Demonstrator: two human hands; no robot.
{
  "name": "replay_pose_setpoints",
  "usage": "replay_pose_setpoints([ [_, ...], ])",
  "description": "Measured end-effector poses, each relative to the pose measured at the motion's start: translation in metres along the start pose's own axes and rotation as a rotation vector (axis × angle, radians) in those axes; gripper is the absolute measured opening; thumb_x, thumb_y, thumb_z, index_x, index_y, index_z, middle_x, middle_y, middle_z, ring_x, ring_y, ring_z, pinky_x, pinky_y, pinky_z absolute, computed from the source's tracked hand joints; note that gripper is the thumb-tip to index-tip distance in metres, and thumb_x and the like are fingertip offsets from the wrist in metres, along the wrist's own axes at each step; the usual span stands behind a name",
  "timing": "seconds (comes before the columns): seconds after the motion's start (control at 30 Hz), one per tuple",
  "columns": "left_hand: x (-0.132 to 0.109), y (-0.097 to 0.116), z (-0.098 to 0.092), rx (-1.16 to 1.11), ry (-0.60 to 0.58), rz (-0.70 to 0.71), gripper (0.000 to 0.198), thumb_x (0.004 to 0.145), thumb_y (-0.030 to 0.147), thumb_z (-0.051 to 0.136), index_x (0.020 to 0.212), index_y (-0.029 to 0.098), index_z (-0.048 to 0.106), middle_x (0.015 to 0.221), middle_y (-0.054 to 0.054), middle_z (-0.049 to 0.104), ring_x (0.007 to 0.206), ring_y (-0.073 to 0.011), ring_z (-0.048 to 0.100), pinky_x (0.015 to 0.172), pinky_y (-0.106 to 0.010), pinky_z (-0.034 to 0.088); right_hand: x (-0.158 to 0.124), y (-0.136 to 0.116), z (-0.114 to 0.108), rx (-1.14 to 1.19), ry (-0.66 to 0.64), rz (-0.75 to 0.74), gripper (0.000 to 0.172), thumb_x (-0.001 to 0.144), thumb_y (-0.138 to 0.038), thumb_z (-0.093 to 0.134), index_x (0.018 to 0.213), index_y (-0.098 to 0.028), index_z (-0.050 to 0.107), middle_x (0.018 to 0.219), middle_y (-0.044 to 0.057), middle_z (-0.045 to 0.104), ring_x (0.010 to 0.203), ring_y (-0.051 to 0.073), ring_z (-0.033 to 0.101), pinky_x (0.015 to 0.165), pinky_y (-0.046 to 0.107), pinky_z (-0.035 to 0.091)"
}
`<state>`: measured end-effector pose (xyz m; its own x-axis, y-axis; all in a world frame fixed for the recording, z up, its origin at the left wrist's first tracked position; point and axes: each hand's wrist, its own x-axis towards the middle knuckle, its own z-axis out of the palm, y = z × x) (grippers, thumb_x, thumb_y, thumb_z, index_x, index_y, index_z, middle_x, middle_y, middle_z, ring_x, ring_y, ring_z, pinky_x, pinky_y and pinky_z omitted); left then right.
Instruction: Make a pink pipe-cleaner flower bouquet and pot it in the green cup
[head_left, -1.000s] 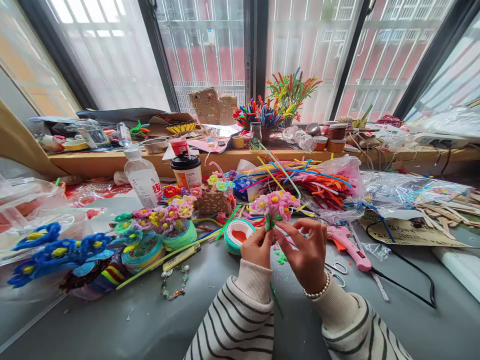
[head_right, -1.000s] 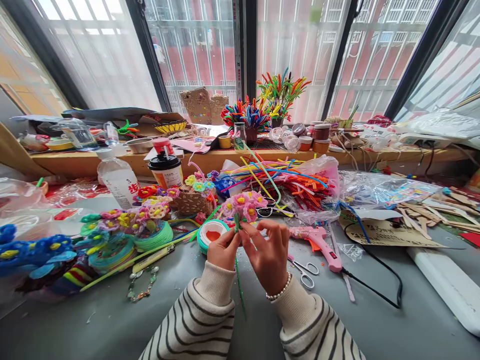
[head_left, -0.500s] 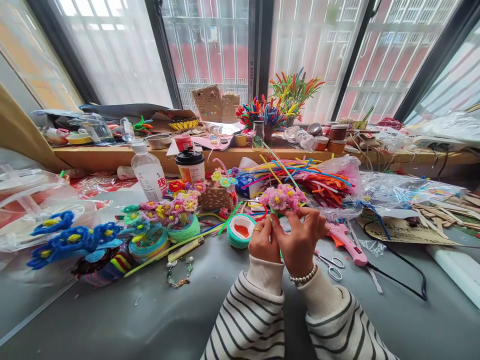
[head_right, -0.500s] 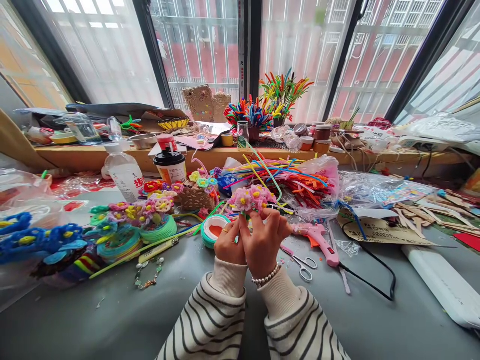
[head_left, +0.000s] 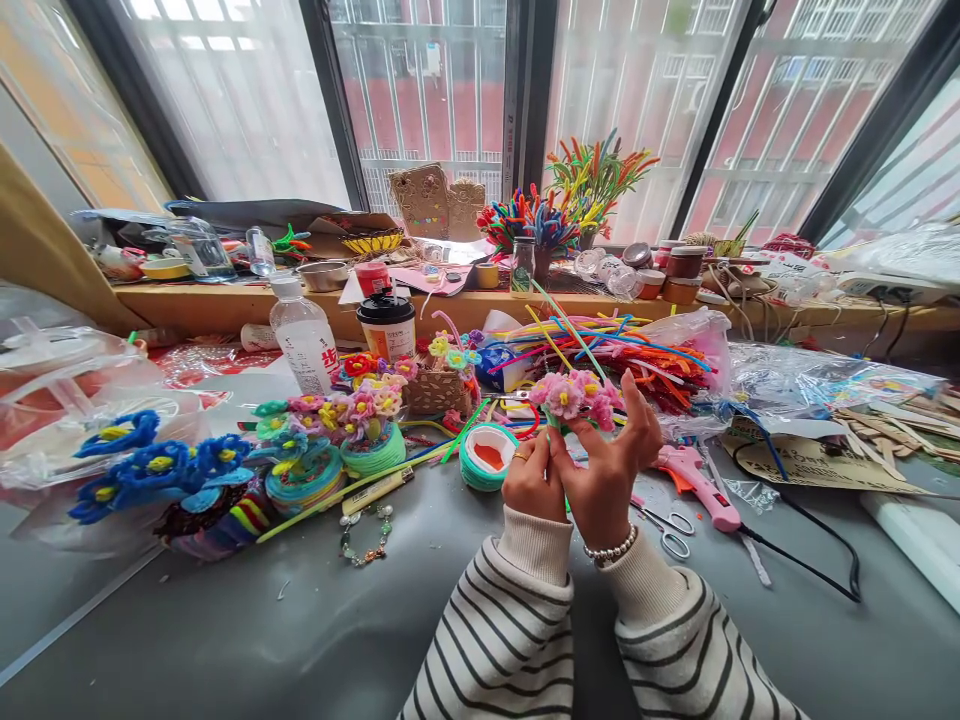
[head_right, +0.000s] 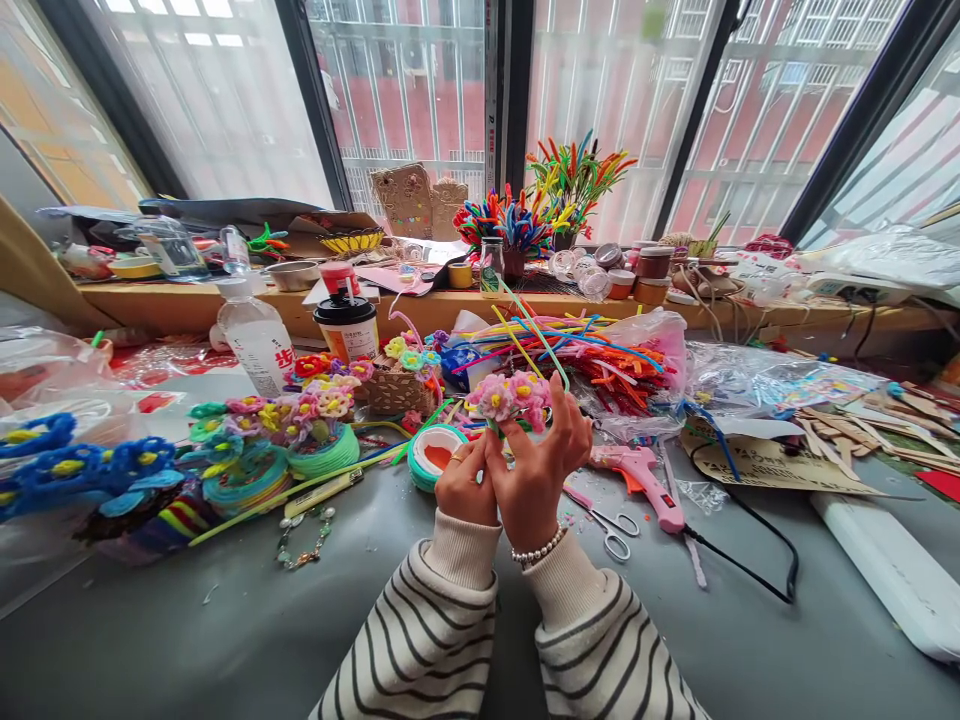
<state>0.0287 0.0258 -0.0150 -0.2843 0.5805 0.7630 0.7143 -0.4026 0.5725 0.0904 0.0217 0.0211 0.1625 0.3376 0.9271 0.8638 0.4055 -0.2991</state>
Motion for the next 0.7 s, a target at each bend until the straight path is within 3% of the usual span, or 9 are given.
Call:
replay_pose_setpoints([
  [0.27, -0.0038, -0.0004, 0.0038, -0.05, 0.035, -0.036, 0.028, 0.078, 0.024, 0.041, 0.086, 0.01, 0.064, 0.071, -0.012, 0.066, 0.06, -0.0159, 0.06, 0.054, -0.022, 0.046, -0.0023, -0.0025, -0.0025, 0.048, -0.022, 0.005, 0.007, 0.066, -0.025, 0.061, 0.071, -0.026, 0.065, 0.13, -0.002, 0.022, 0.112, 0.031, 0.025, 0.086, 0.055, 0.022],
  [0.7, -0.0034, 0.0024, -0.0023, -0.095, -0.021, -0.066, 0.024, 0.077, 0.019, 0.043, 0.088, 0.012, 0.063, 0.076, -0.011, 0.066, 0.068, -0.017, 0.061, 0.061, -0.024, 0.047, -0.0059, -0.0011, -0.0021, 0.036, -0.028, -0.046, 0.01, 0.068, -0.025, 0.059, 0.075, -0.03, 0.065, 0.128, -0.001, 0.026, 0.109, 0.028, 0.026, 0.086, 0.052, 0.021],
])
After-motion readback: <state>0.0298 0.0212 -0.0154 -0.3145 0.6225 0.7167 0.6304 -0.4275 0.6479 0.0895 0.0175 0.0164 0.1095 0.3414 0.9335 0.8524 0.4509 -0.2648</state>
